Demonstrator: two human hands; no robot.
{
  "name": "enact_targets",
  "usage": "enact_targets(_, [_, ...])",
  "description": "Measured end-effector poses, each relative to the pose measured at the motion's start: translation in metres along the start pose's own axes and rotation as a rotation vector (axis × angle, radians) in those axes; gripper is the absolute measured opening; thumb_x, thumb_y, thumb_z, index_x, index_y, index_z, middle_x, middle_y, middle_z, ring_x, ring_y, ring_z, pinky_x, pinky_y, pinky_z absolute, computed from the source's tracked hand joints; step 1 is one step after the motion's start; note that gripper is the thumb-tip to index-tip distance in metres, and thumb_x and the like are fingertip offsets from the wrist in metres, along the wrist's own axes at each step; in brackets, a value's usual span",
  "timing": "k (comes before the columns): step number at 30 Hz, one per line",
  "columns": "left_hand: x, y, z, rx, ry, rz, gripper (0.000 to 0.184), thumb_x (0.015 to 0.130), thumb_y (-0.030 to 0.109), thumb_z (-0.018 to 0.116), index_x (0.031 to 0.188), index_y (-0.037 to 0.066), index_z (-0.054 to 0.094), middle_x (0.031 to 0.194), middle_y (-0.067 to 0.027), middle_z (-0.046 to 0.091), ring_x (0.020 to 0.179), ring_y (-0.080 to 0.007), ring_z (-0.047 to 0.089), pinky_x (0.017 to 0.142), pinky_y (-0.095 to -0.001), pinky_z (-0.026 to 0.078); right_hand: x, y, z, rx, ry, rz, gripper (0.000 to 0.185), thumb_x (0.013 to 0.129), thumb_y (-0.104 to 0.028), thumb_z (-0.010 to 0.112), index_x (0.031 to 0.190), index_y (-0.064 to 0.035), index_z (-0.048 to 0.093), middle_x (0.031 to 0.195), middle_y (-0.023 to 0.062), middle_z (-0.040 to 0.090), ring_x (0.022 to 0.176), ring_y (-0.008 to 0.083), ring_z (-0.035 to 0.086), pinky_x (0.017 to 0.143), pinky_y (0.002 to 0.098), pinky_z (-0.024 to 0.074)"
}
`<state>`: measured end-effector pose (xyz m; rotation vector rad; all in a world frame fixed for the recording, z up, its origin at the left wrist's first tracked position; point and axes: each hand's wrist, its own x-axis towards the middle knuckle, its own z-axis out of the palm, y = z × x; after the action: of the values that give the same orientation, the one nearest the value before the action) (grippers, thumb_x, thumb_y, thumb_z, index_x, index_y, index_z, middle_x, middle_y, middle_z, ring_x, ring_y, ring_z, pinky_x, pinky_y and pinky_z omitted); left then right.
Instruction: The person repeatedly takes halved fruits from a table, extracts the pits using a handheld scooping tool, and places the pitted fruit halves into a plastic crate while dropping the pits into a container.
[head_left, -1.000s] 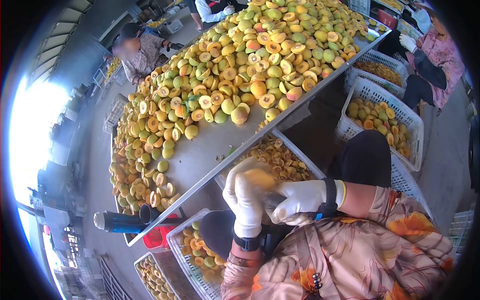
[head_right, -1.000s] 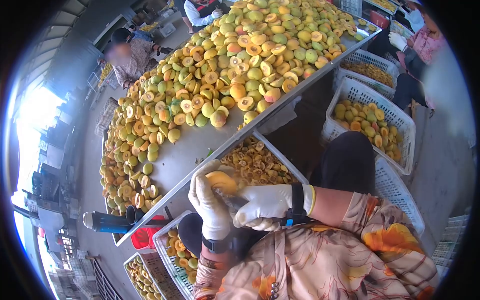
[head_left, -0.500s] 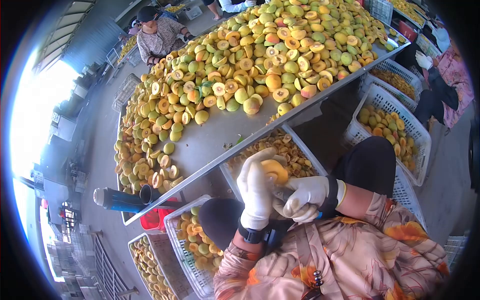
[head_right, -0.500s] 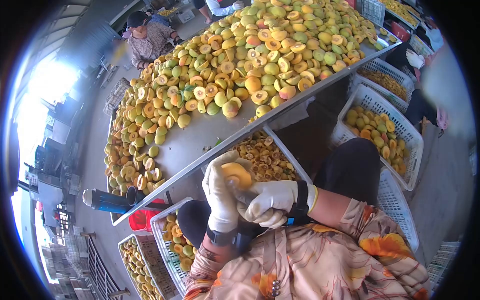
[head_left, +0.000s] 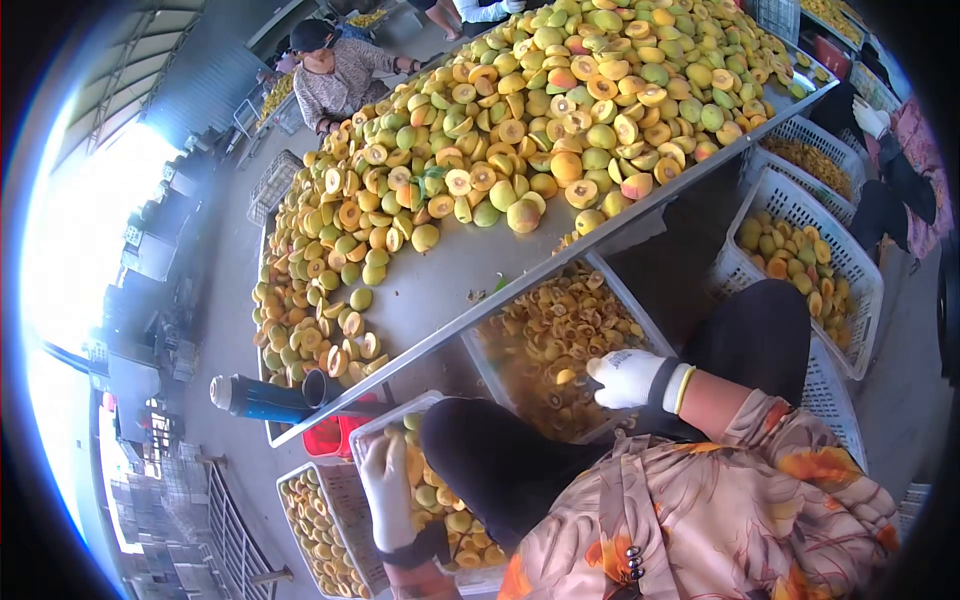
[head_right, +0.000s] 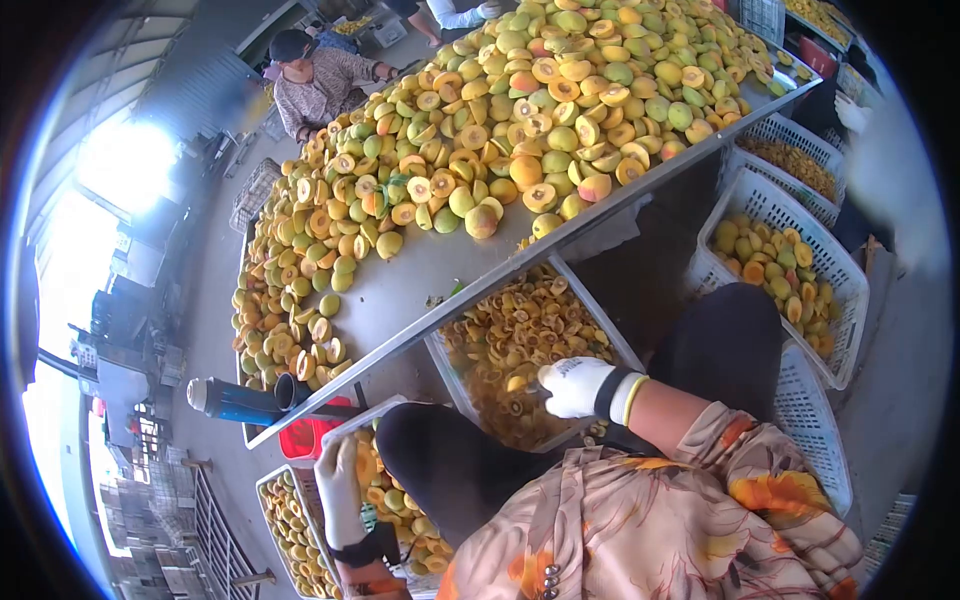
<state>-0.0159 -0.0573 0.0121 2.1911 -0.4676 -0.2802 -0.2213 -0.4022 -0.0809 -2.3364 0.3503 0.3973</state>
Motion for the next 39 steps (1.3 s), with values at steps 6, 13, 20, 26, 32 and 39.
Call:
enact_targets(6, [0.011, -0.005, -0.010, 0.830, 0.043, 0.069, 0.041, 0.092, 0.028, 0.071, 0.123, 0.000, 0.068, 0.124, -0.0205, 0.065, 0.112, -0.0357, 0.062, 0.095, -0.0424, 0.049, 0.001, -0.006, -0.002, 0.013, 0.034, 0.019, 0.031, 0.087, -0.023, 0.057, 0.105, 0.0009, 0.065, 0.098, 0.0268, 0.071, 0.094, 0.0416, 0.070, 0.083, 0.0507, 0.0537])
enact_targets(13, [0.156, 0.135, 0.148, 0.383, -0.143, 0.413, 0.049, 0.090, 0.027, 0.073, 0.128, -0.002, 0.063, 0.119, -0.0212, 0.066, 0.097, -0.0308, 0.066, 0.086, -0.0393, 0.053, 0.013, 0.024, 0.023, 0.023, 0.166, -0.029, 0.024, 0.083, -0.022, 0.062, 0.099, -0.0035, 0.065, 0.088, 0.0197, 0.073, 0.084, 0.0380, 0.072, 0.074, 0.0499, 0.0557])
enact_targets(20, [0.258, 0.176, 0.294, 0.585, -0.415, 0.456, 0.070, 0.089, 0.043, 0.074, 0.138, 0.000, 0.050, 0.126, -0.0245, 0.065, 0.116, -0.0397, 0.063, 0.096, -0.0449, 0.051, 0.013, 0.018, 0.015, 0.154, 0.118, -0.107, 0.021, 0.088, -0.023, 0.060, 0.096, -0.0032, 0.062, 0.086, 0.0194, 0.072, 0.079, 0.0400, 0.071, 0.070, 0.0520, 0.0549])
enact_targets(26, [0.262, 0.152, 0.293, 0.318, -0.354, 0.458, 0.060, 0.088, 0.032, 0.076, 0.132, -0.001, 0.052, 0.117, -0.0205, 0.068, 0.099, -0.0321, 0.070, 0.081, -0.0386, 0.056, 0.011, 0.018, 0.001, 0.120, 0.072, -0.027, 0.023, 0.092, -0.025, 0.052, 0.098, -0.0051, 0.062, 0.085, 0.0201, 0.071, 0.079, 0.0413, 0.070, 0.072, 0.0544, 0.0541])
enact_targets(32, [0.161, 0.132, 0.208, -1.100, -0.685, -0.033, 0.051, 0.095, 0.019, 0.057, 0.142, 0.001, 0.051, 0.132, -0.0202, 0.061, 0.107, -0.0328, 0.066, 0.084, -0.0396, 0.056, 0.007, 0.007, -0.026, 0.475, 0.459, -0.109, 0.034, 0.089, -0.026, 0.070, 0.107, 0.0016, 0.062, 0.091, 0.0238, 0.069, 0.087, 0.0398, 0.070, 0.076, 0.0455, 0.0538])
enact_targets(39, [0.057, 0.119, 0.172, -1.084, -0.412, -0.023, 0.060, 0.105, 0.045, 0.055, 0.140, -0.002, 0.052, 0.119, -0.0176, 0.068, 0.104, -0.0255, 0.065, 0.091, -0.0364, 0.054, -0.022, -0.064, -0.030, 0.450, 0.487, -0.200, 0.034, 0.092, -0.024, 0.069, 0.115, -0.0006, 0.061, 0.092, 0.0222, 0.071, 0.087, 0.0370, 0.072, 0.075, 0.0424, 0.0543])
